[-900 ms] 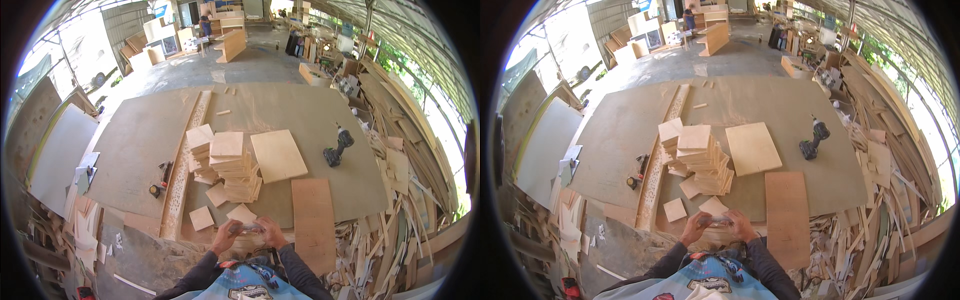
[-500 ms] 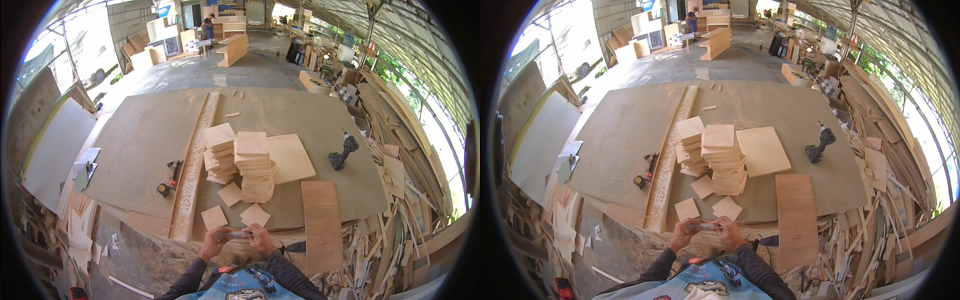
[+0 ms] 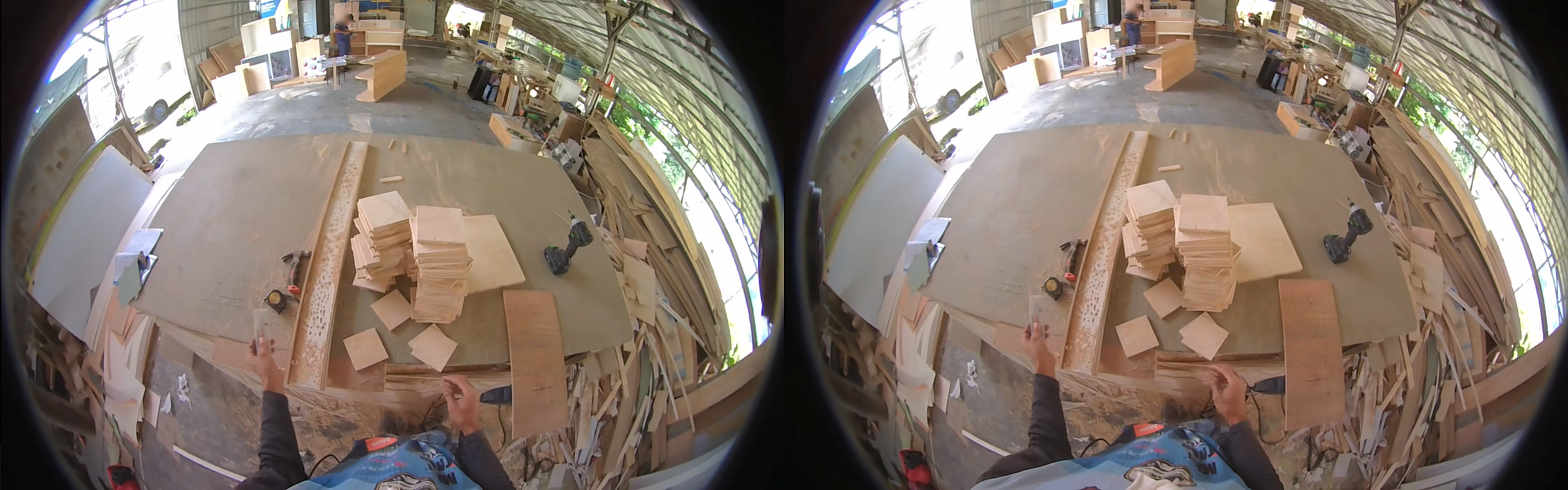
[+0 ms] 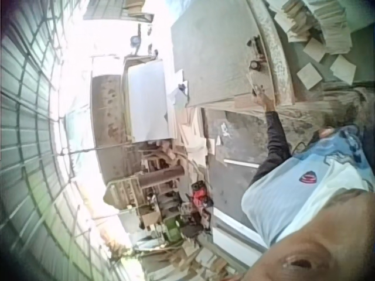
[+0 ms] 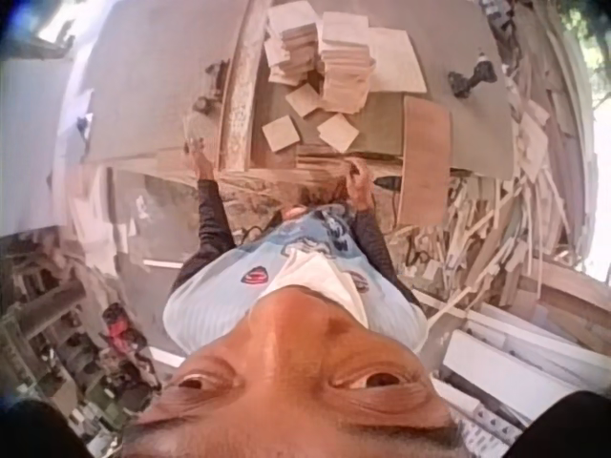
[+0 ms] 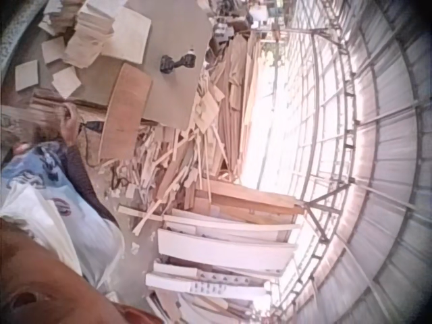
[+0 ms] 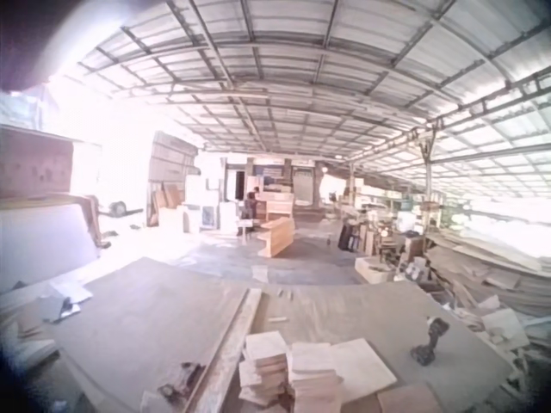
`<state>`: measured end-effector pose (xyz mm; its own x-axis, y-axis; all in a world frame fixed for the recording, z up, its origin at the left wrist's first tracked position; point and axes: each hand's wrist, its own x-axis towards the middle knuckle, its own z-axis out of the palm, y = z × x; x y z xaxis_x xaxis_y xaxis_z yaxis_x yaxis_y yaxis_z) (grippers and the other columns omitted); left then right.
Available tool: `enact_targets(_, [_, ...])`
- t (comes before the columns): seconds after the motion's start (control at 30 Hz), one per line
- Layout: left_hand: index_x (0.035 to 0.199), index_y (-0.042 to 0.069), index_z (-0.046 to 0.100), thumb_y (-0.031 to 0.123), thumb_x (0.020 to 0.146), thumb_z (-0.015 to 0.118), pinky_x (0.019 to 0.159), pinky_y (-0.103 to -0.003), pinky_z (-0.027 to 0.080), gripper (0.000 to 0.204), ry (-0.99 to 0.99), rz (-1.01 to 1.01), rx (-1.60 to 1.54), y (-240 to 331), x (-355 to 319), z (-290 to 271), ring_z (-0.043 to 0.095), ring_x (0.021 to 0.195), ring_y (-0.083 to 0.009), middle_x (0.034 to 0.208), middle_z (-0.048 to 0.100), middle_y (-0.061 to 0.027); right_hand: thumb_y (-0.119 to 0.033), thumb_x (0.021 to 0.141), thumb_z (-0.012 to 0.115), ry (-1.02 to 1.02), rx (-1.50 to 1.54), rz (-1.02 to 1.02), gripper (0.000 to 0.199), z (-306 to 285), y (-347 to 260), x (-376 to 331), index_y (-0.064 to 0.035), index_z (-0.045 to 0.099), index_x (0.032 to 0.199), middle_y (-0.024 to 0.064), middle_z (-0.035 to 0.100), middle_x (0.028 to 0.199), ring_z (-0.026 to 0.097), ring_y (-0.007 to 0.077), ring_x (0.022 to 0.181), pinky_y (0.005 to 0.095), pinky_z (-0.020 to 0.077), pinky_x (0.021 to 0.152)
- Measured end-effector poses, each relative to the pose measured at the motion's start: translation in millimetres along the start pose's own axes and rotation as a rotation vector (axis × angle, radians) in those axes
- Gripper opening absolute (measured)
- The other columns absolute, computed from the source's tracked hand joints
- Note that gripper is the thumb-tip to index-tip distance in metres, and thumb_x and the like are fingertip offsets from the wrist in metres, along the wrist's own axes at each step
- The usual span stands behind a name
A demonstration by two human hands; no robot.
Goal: The person marks a square wood piece and uses a handheld electric cutter to trim the edges.
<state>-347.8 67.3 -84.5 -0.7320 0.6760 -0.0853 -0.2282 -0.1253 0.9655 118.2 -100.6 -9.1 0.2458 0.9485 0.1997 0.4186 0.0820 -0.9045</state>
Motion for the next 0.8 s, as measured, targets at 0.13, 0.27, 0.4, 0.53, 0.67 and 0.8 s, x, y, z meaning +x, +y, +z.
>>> enact_targets(0.13, [0.112,-0.004,0.065,0.012,0.094,0.073,0.070,-0.029,0.049,0.025,0.207,-0.026,0.176,-36.0,77.0,-20.5,0.061,0.078,-0.0120,0.094,0.067,-0.0051,-0.009,0.095,0.072,0.106,0.008,0.132,0.014,-22.1,8.7,-34.6,0.0030,0.073,0.101,0.0091,0.071,0.095,0.069,0.0138,0.086,0.0267,0.0539,0.075])
enact_targets(0.27, [0.107,-0.005,0.068,0.013,0.090,0.077,0.072,-0.033,0.052,0.027,0.312,-0.032,0.302,-48.0,109.7,-3.3,0.065,0.080,-0.0175,0.093,0.070,-0.0081,-0.013,0.095,0.072,0.166,0.033,0.210,0.016,-29.8,11.7,-58.1,0.0019,0.073,0.101,0.0099,0.072,0.092,0.069,0.0178,0.079,0.0297,0.0541,0.074])
enact_targets(0.4, [0.106,-0.004,0.072,0.029,0.087,0.080,0.077,-0.040,0.055,0.039,0.181,0.130,0.755,-59.0,129.6,8.5,0.071,0.088,-0.0282,0.096,0.075,-0.0172,-0.015,0.096,0.072,0.170,-0.040,0.229,0.018,-36.8,10.1,-71.5,0.0020,0.073,0.100,0.0099,0.072,0.091,0.069,0.0173,0.079,0.0297,0.0538,0.074])
enact_targets(0.53, [0.113,0.001,0.073,0.042,0.085,0.079,0.086,-0.048,0.054,0.051,0.102,0.170,1.110,-62.9,145.4,-4.5,0.071,0.098,-0.0374,0.105,0.074,-0.0224,-0.015,0.096,0.072,0.144,-0.073,0.271,0.018,-46.9,-13.2,-77.0,0.0020,0.073,0.100,0.0114,0.072,0.092,0.070,0.0193,0.082,0.0307,0.0540,0.076])
enact_targets(0.67, [0.128,0.006,0.067,0.040,0.086,0.076,0.098,-0.055,0.047,0.056,0.372,0.210,1.273,-58.0,107.3,19.9,0.059,0.119,-0.0404,0.123,0.066,-0.0202,-0.018,0.095,0.074,0.148,-0.141,0.296,0.018,-66.1,-22.3,-95.2,-0.0001,0.074,0.099,0.0129,0.072,0.093,0.070,0.0245,0.084,0.0336,0.0546,0.076])
enact_targets(0.8, [0.132,0.013,0.064,0.043,0.087,0.075,0.100,-0.058,0.043,0.056,0.431,0.288,1.056,-28.4,86.1,17.9,0.046,0.130,-0.0396,0.134,0.055,-0.0174,-0.019,0.094,0.075,0.149,-0.128,0.272,0.019,-77.3,-21.8,-110.4,-0.0007,0.074,0.097,0.0125,0.072,0.092,0.071,0.0255,0.082,0.0345,0.0553,0.074])
